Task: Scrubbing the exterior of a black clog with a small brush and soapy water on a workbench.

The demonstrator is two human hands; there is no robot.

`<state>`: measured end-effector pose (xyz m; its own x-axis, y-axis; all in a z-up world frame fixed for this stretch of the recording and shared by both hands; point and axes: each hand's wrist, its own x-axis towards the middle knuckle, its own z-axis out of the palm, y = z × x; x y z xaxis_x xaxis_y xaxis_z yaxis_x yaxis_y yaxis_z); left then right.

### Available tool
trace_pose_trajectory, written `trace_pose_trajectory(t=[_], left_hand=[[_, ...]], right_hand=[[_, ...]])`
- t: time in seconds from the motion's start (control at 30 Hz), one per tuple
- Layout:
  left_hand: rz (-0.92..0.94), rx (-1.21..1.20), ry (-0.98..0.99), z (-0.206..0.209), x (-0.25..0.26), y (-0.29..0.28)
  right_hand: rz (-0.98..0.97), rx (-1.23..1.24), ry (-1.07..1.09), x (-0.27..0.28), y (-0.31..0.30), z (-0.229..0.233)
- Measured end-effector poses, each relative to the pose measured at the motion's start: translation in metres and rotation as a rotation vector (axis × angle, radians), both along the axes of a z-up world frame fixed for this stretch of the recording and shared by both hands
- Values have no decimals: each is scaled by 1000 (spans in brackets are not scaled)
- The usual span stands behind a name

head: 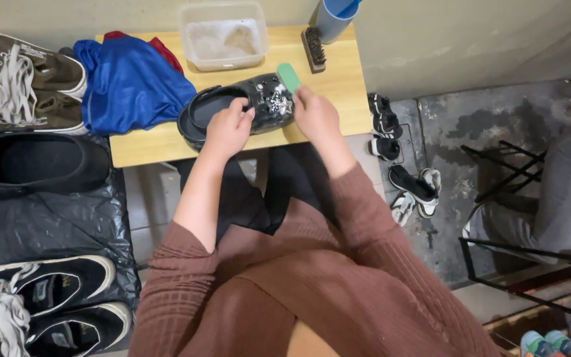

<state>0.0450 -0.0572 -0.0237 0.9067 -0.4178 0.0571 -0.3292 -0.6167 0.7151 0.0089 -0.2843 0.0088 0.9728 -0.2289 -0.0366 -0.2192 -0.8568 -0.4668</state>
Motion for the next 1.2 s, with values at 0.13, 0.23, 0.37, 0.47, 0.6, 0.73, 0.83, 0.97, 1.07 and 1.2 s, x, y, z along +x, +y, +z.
trace_pose_trajectory(t=[0.13, 0.23, 0.37, 0.47, 0.6, 0.73, 0.83, 0.97, 1.07, 1.2], left_hand=[[-15, -25, 96, -5, 12, 1], [-38, -24, 150, -7, 26, 4], [-71, -30, 160, -6, 22, 7], [-104, -4, 161, -4, 23, 7], [-129, -19, 216, 12, 17, 10], [-129, -72, 231, 15, 17, 10], [-118, -36, 232, 4, 21, 10], [-120, 17, 201, 1, 9, 10], [-131, 9, 166, 8, 12, 10], [-112, 40, 197, 4, 10, 7]], right_hand=[[-45, 32, 16, -50, -10, 2], [-35, 24, -27, -74, 26, 20], [51, 135, -137, -65, 83, 10], [52, 82, -120, -17, 74, -10], [60, 92, -109, 0, 64, -25], [89, 222, -73, -73, 90, -29], [171, -156, -548, -92, 97, -84], [101, 110, -346, -49, 84, -57], [19, 235, -182, -31, 87, -30], [54, 88, -120, -81, 108, -88]])
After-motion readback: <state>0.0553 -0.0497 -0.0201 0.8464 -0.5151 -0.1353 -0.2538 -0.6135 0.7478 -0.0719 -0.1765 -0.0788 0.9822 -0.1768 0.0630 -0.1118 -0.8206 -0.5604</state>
